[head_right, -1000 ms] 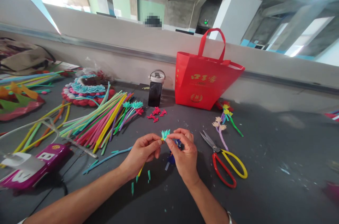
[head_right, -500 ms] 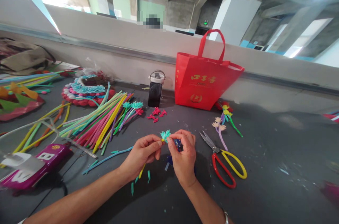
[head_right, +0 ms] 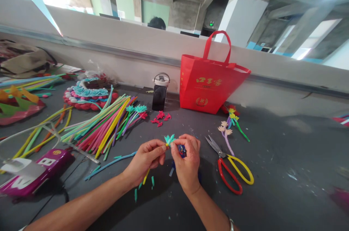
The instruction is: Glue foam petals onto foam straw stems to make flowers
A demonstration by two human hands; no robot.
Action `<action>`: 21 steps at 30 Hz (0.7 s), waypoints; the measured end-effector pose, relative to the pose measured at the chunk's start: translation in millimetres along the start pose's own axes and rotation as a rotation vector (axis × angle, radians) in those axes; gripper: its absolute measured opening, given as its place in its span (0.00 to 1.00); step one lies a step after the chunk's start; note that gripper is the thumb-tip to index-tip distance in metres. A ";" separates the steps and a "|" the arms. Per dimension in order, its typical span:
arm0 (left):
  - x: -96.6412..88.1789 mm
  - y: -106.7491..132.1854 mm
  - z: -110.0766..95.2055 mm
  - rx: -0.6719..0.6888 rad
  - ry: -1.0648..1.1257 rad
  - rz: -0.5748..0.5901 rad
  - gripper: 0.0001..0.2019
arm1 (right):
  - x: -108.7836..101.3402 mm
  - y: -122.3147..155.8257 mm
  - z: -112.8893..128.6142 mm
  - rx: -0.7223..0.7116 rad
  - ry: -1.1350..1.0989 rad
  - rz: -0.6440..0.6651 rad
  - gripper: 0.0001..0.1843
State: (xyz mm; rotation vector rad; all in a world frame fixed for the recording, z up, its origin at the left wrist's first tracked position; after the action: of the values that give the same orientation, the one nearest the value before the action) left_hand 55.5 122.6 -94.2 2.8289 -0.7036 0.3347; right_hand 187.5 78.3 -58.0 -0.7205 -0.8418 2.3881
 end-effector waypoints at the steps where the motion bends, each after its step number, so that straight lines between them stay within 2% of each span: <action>1: -0.4 -0.2 0.2 0.002 0.003 -0.002 0.12 | 0.2 0.0 0.0 0.004 -0.002 0.001 0.04; 6: -3.2 -1.4 2.5 0.014 0.033 -0.014 0.13 | -0.4 0.4 -2.3 0.035 -0.042 -0.002 0.06; 12: -6.1 -4.6 5.9 -0.016 0.128 -0.010 0.12 | -7.3 -0.1 -9.3 0.119 -0.126 -0.056 0.12; 21: -3.4 -3.8 2.8 -0.031 0.207 0.027 0.13 | 0.3 2.2 -0.6 0.040 -0.126 0.063 0.07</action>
State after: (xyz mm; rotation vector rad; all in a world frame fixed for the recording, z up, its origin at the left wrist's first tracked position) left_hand 54.8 126.7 -98.3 2.7063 -0.6964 0.6050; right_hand 187.1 77.3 -60.0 -0.5938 -0.8301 2.5210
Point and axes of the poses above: each hand's wrist, its own y-axis away from the middle knuckle, its own x-axis out of the palm, z = x × y, the point moved 6 cm from there along -y, towards the middle knuckle, and after that the axes turned 8 degrees about -y, right-handed, at the moved point
